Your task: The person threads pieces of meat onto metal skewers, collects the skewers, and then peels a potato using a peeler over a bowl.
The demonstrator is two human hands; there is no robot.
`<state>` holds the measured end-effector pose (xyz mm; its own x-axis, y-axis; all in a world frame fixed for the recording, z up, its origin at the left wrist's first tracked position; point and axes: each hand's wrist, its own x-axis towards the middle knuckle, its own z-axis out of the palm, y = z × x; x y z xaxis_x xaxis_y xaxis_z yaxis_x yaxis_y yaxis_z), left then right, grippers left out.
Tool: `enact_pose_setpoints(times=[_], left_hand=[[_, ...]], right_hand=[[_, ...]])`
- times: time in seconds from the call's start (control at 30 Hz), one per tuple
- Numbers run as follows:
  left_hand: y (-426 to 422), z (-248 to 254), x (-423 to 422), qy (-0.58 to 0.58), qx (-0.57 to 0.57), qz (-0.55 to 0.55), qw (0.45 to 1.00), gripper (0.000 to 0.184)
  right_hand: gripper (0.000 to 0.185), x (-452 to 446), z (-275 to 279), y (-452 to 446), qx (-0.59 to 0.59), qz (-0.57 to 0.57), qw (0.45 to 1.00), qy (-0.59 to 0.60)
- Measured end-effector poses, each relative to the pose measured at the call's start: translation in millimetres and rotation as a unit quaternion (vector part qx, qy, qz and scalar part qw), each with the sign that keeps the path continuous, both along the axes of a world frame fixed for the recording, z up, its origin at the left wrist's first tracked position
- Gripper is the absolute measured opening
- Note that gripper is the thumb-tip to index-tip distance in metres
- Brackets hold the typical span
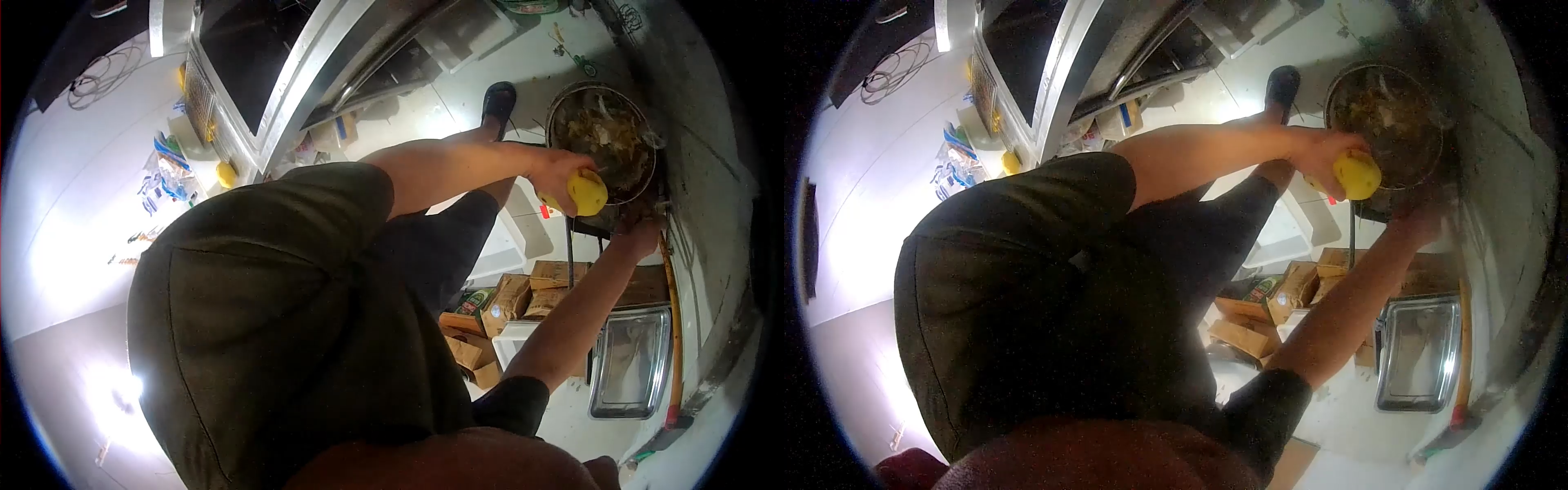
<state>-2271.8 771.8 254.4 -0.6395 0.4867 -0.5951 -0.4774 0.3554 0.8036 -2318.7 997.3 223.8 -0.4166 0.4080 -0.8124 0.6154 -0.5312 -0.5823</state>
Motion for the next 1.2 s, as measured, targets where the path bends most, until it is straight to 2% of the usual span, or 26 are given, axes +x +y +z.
enact_pose_setpoints(times=[0.07,0.13,0.17,0.23,0.27,0.37,0.47,0.57,0.67,0.77,0.9,0.97,1.0,1.07,1.17,1.2], left_hand=[[3.6,-4.2,1.3,-0.005,-0.001,0.003,1.000,0.091],[10.6,5.2,-1.1,-0.043,0.021,-0.003,0.999,0.091],[10.3,9.6,-3.2,-0.060,0.028,-0.006,0.998,0.091],[8.5,3.3,1.4,-0.033,0.015,0.005,0.999,0.091],[9.4,-0.7,2.8,-0.019,0.010,0.011,1.000,0.091],[5.9,-3.1,0.5,-0.045,0.041,0.022,0.998,0.092],[8.5,-7.9,0.6,-0.059,0.053,0.021,0.997,0.092],[8.0,13.6,-4.9,-0.130,0.056,0.026,0.990,0.091],[11.4,8.4,5.0,-0.209,0.195,0.113,0.952,0.078],[14.7,-10.8,11.9,-0.223,0.230,0.159,0.934,0.075],[17.0,-2.8,12.5,-0.313,0.307,0.209,0.874,0.074],[18.8,-17.4,21.1,-0.345,0.348,0.208,0.847,0.073],[20.3,-15.9,20.4,-0.336,0.340,0.208,0.853,0.073],[18.5,-14.1,19.2,-0.319,0.321,0.209,0.867,0.073],[16.5,-1.2,7.0,-0.231,0.255,0.136,0.929,0.079],[16.1,4.3,2.4,-0.176,0.183,0.086,0.963,0.081]], right_hand=[[0.039,3.2,35.4,-31.4,0.061,0.069,0.995,-0.027],[0.037,8.7,7.7,-17.8,0.156,0.165,0.974,-0.002],[0.035,18.1,-51.1,17.8,0.216,0.225,0.949,0.040],[0.032,15.5,-56.8,22.1,0.236,0.245,0.939,0.056],[0.032,16.7,-57.0,28.9,0.196,0.207,0.958,0.027],[0.033,6.2,11.4,-0.2,0.070,0.085,0.992,-0.063],[0.034,9.8,20.1,-5.8,0.001,0.040,0.996,-0.079],[0.033,9.3,22.5,-17.0,0.026,-0.004,0.996,-0.084],[0.034,2.0,24.8,-13.0,0.061,-0.035,0.993,-0.096],[0.035,8.0,41.0,-27.1,0.018,-0.015,0.996,-0.081],[0.038,11.0,33.9,-24.8,0.028,-0.036,0.998,-0.032],[0.037,7.1,23.2,-12.8,0.032,-0.043,0.996,-0.065],[0.037,3.9,25.7,-11.9,0.036,-0.047,0.995,-0.083],[0.038,10.4,33.3,-16.3,-0.024,-0.037,0.998,-0.039],[0.039,13.3,45.3,-14.7,-0.049,-0.006,0.998,-0.025],[0.039,11.8,48.5,-15.8,-0.050,0.006,0.998,-0.027]])
